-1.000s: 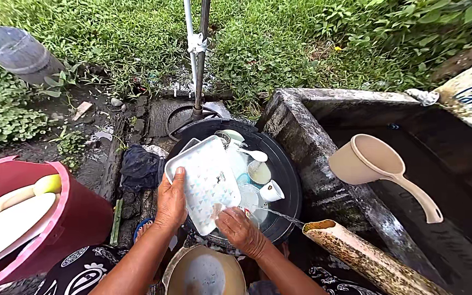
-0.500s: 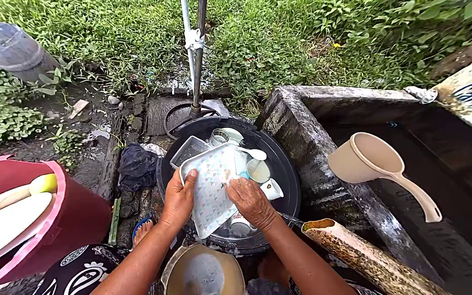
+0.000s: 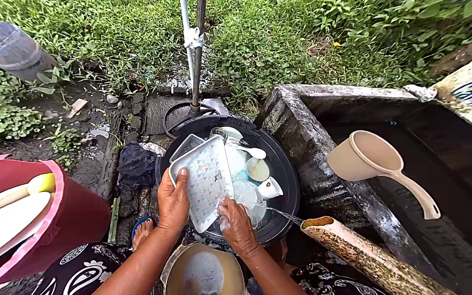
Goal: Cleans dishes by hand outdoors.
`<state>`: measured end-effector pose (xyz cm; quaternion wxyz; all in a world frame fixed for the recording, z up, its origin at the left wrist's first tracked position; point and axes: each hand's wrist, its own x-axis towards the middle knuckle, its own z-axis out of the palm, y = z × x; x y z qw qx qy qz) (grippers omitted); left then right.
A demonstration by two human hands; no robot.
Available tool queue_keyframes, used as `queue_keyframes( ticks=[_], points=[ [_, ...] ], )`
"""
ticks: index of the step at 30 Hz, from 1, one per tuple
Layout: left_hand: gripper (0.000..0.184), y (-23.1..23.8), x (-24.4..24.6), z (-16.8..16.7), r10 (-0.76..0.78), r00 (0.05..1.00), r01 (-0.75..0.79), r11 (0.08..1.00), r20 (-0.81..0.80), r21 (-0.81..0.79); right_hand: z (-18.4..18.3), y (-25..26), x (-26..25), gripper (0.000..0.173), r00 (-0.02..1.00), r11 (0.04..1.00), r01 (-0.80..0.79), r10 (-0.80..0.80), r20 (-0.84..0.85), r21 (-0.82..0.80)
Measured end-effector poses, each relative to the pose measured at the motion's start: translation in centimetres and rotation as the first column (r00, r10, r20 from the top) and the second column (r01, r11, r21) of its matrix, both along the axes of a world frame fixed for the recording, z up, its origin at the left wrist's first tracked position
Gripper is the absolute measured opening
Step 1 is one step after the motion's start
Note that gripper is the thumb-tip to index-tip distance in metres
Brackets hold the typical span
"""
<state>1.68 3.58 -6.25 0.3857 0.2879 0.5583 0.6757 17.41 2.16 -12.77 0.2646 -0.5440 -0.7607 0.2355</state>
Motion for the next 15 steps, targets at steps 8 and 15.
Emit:
queue_keyframes(
  ticks=[8, 15],
  points=[
    [0.018, 0.0, -0.1, -0.1, 0.077, 0.997, -0.076, 0.997, -0.023, 0.023, 0.8, -3.4, -3.1, 0.035, 0.961, 0.976, -0.141, 0.095, -0.261, -0.163],
    [0.022, 0.3, -0.7, 0.2, -0.001, 0.997, 0.001, 1.000, -0.080, -0.006, 1.2, 0.2, 1.8, 0.026, 0.962, 0.864, -0.116, -0.026, -0.272, -0.491]
  ],
)
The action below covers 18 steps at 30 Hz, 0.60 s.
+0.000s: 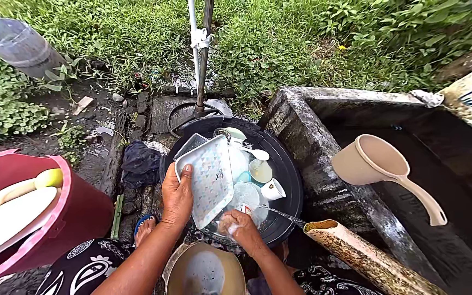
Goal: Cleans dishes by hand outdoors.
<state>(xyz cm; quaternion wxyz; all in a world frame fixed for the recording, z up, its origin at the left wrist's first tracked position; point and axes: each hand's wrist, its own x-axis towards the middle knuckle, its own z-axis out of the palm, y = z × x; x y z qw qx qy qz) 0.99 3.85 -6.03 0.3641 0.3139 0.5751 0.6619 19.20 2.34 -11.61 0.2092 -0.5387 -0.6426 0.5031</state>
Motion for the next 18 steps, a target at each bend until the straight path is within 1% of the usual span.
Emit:
queue_keyframes(
  ticks=[2, 3, 5, 7, 10, 13, 16, 18],
  points=[
    [0.022, 0.0, 0.1, 0.1, -0.010, 1.000, 0.010, 1.000, 0.014, 0.001, -0.7, 1.7, 1.7, 0.029, 0.985, 0.988, 0.149, -0.144, 0.094, -0.047],
    [0.022, 0.0, 0.2, 0.1, -0.015, 0.999, 0.015, 1.000, 0.030, -0.001, -1.2, 2.4, 2.2, 0.031, 0.972, 0.974, 0.218, -0.212, 0.099, -0.062],
    [0.021, 0.1, 0.6, 0.3, -0.014, 0.997, 0.015, 1.000, 0.072, -0.014, -2.0, 3.6, 2.5, 0.035, 0.951, 0.947, 0.308, -0.307, 0.029, -0.085],
    [0.023, 0.2, 0.9, 0.5, -0.016, 0.991, 0.019, 0.999, 0.133, -0.028, -2.2, 4.3, 1.8, 0.032, 0.942, 0.941, 0.332, -0.334, -0.025, -0.063],
    [0.021, 0.2, 0.9, 0.6, -0.007, 0.991, 0.011, 0.999, 0.137, -0.032, -2.2, 4.9, 1.0, 0.024, 0.946, 0.946, 0.323, -0.322, 0.040, -0.016],
    [0.020, 0.0, 0.8, 0.4, -0.023, 0.993, 0.024, 1.000, 0.116, -0.008, -2.1, 5.0, 0.6, 0.023, 0.934, 0.936, 0.352, -0.350, 0.065, -0.024],
    [0.021, -0.3, 1.1, 0.0, -0.073, 0.995, 0.070, 0.996, 0.066, 0.055, -2.4, 5.0, 0.1, 0.022, 0.915, 0.916, 0.400, -0.398, 0.065, -0.038],
    [0.020, -0.7, 1.4, -0.1, -0.108, 0.994, 0.109, 0.990, -0.024, 0.092, -2.6, 5.1, -0.3, 0.022, 0.905, 0.905, 0.422, -0.418, 0.073, -0.053]
  ],
)
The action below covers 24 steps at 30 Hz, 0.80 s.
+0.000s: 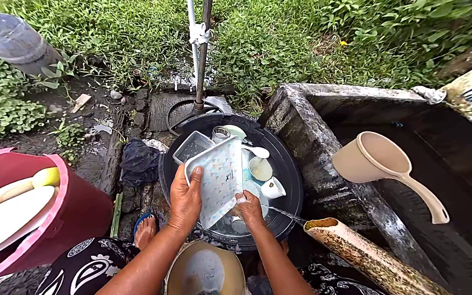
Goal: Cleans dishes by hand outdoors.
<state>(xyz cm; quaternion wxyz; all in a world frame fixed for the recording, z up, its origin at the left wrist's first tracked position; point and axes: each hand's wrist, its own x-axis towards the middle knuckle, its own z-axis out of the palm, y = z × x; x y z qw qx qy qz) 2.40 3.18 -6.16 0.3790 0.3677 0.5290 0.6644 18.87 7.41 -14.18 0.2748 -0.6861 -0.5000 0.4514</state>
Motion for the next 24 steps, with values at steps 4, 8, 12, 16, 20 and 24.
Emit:
queue_keyframes(
  ticks=[4, 8, 12, 16, 20, 24],
  points=[
    [0.021, -0.3, 0.5, -0.1, -0.007, 0.987, 0.012, 0.999, -0.160, 0.035, 0.2, 0.2, -0.5, 0.020, 1.000, 0.998, -0.007, 0.006, -0.021, -0.054],
    [0.023, -0.1, 0.3, -0.3, 0.012, 0.983, -0.009, 1.000, -0.185, 0.017, 0.4, 0.2, 0.8, 0.025, 0.982, 0.975, -0.177, 0.184, 0.038, -0.131],
    [0.023, 0.4, -0.6, -0.3, 0.050, 0.989, -0.053, 0.998, -0.140, -0.021, 2.6, -0.1, 4.3, 0.038, 0.967, 0.967, -0.228, 0.238, 0.092, -0.114],
    [0.026, 0.6, -0.4, -0.4, 0.074, 0.996, -0.078, 0.993, -0.050, -0.088, 4.1, -0.9, 5.3, 0.024, 0.994, 0.940, 0.007, 0.031, -0.108, 0.341],
    [0.026, 0.9, 0.3, 0.1, 0.098, 0.984, -0.074, 0.985, 0.152, -0.157, 2.8, -1.9, 3.0, 0.038, 0.963, 0.759, -0.245, 0.118, 0.243, 0.604],
    [0.035, 1.1, 0.1, 0.7, 0.209, 0.933, -0.125, 0.952, 0.293, -0.281, 0.1, -5.2, 0.5, 0.029, 0.865, 0.537, -0.482, 0.165, 0.474, 0.692]
  ],
)
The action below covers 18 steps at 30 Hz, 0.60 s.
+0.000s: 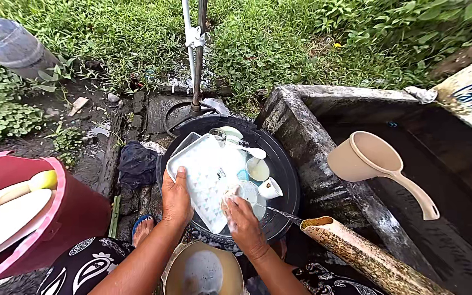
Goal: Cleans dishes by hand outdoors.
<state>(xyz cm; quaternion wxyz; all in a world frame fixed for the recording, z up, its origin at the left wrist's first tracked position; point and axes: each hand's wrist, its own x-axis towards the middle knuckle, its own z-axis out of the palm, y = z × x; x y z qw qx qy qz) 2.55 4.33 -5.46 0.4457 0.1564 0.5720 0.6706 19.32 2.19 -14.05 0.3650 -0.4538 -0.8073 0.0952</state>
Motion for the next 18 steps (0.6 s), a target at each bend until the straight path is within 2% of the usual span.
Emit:
queue_keyframes(
  ticks=[4, 8, 10, 12, 15, 18],
  points=[
    [0.040, -0.1, -0.1, 0.3, 0.010, 0.997, -0.007, 0.999, 0.082, -0.035, 0.8, -1.8, -2.6, 0.023, 0.973, 0.967, -0.220, 0.227, -0.048, 0.126],
    [0.044, -0.7, 0.3, -0.7, -0.198, 0.979, 0.199, 0.980, 0.039, -0.015, 2.4, 2.1, -5.1, 0.022, 0.938, 0.937, -0.296, 0.322, -0.128, 0.184],
    [0.044, -0.9, 0.5, -1.1, -0.282, 0.959, 0.283, 0.959, 0.017, -0.014, 3.5, 4.6, -5.8, 0.023, 0.936, 0.934, -0.299, 0.326, -0.130, 0.194],
    [0.044, -1.0, 0.3, -1.0, -0.296, 0.955, 0.296, 0.955, 0.025, -0.004, 4.1, 6.7, -5.6, 0.025, 0.961, 0.948, -0.249, 0.267, -0.073, 0.197],
    [0.044, -0.7, -0.1, -0.4, -0.217, 0.975, 0.217, 0.976, 0.041, 0.000, 3.5, 8.0, -3.8, 0.030, 0.991, 0.973, -0.131, 0.125, 0.041, 0.191],
    [0.045, -0.3, -0.5, -0.1, -0.126, 0.990, 0.128, 0.992, 0.057, -0.020, 2.2, 4.9, -2.9, 0.034, 0.991, 0.984, -0.129, 0.127, 0.031, 0.122]
  ],
)
